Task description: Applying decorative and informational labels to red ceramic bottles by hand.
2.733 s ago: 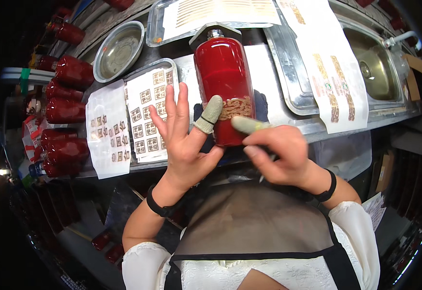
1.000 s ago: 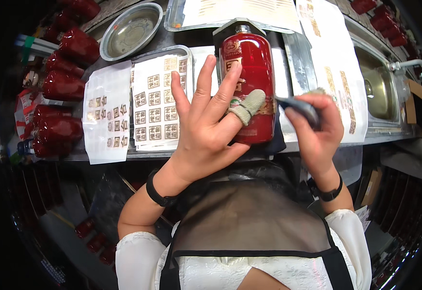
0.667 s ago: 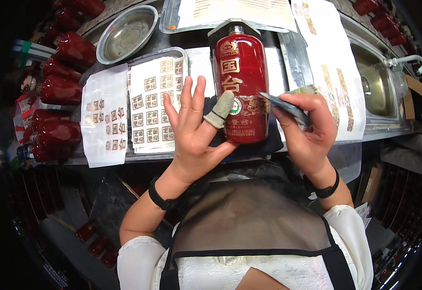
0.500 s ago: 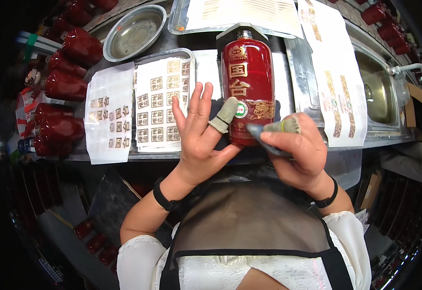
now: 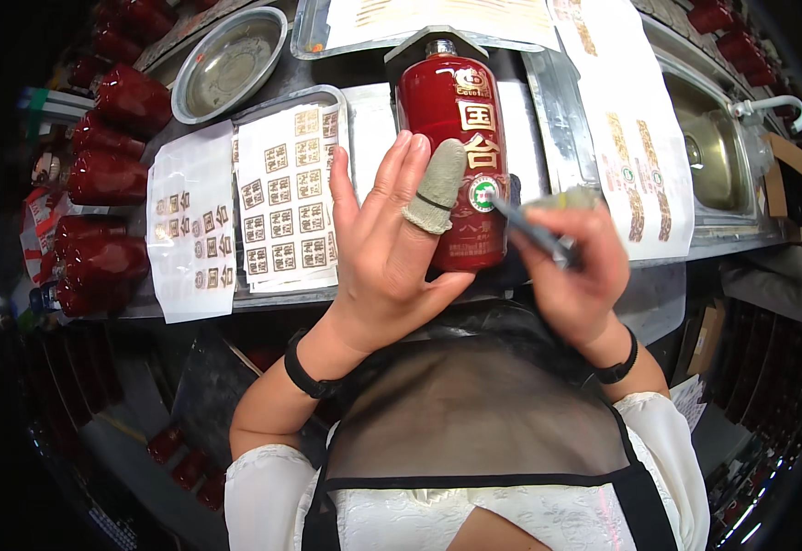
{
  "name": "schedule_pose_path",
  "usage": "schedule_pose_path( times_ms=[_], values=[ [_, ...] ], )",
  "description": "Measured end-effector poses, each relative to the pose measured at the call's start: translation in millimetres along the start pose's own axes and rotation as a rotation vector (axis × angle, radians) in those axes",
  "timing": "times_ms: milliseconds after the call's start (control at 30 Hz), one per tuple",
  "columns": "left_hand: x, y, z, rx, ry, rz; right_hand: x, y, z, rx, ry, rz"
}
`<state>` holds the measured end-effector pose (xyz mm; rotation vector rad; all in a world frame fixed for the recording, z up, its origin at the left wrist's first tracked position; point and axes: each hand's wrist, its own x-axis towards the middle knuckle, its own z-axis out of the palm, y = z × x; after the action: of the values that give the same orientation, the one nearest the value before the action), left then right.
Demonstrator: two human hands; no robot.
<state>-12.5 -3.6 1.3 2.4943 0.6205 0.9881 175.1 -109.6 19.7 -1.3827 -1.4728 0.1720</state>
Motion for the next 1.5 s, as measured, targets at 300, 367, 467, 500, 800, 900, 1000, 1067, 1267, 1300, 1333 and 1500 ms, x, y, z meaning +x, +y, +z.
schedule_pose_path(
  times_ms=[300, 367, 467, 500, 800, 900, 1000, 1067, 1267, 1300, 1333, 1500],
  values=[
    [-5.1, -6.9, -1.7, -0.091, -0.092, -0.154, 20.6, -2.4, 5.4, -0.126, -0.081, -0.102],
    [-3.8, -4.5, -2.2, -0.088, -0.055, -0.153, 18.9, -5.1, 5.9, 0.011, -0.158, -0.222],
    [0.4, 1.0, -3.6, -0.084, -0.042, -0.119, 15.7, -5.7, 4.5, 0.026, -0.032, 0.002],
    [1.7, 3.0, -4.3, -0.065, -0.046, -0.100, 13.9, -6.3, 3.3, -0.032, 0.053, 0.104],
    [12.9, 0.8, -4.9, -0.031, -0.079, 0.014, 15.9, -9.9, 11.7, -0.052, 0.033, 0.131],
    [5.8, -1.2, -3.1, -0.074, -0.060, -0.091, 19.3, -12.8, 11.0, 0.042, -0.148, -0.240],
    [0.3, -9.3, -3.8, -0.095, -0.102, -0.153, 24.4, -12.1, 10.2, -0.058, -0.049, -0.113],
    [-1.7, -10.9, -2.6, -0.141, -0.075, -0.154, 25.9, -11.3, 10.5, -0.090, -0.015, -0.009],
    [4.0, -5.8, -7.2, -0.082, -0.090, -0.116, 18.2, -11.2, 14.0, -0.029, 0.027, 0.008],
    [6.6, -4.8, -7.3, -0.073, -0.080, -0.092, 17.2, -10.4, 14.1, -0.075, 0.069, 0.130],
    [9.4, -3.6, -7.0, -0.068, -0.068, -0.065, 15.1, -10.4, 15.2, -0.112, 0.024, 0.042],
    [21.2, 0.1, -11.4, -0.061, -0.121, -0.001, 15.1, -11.3, 13.8, -0.113, 0.079, 0.007]
  ],
)
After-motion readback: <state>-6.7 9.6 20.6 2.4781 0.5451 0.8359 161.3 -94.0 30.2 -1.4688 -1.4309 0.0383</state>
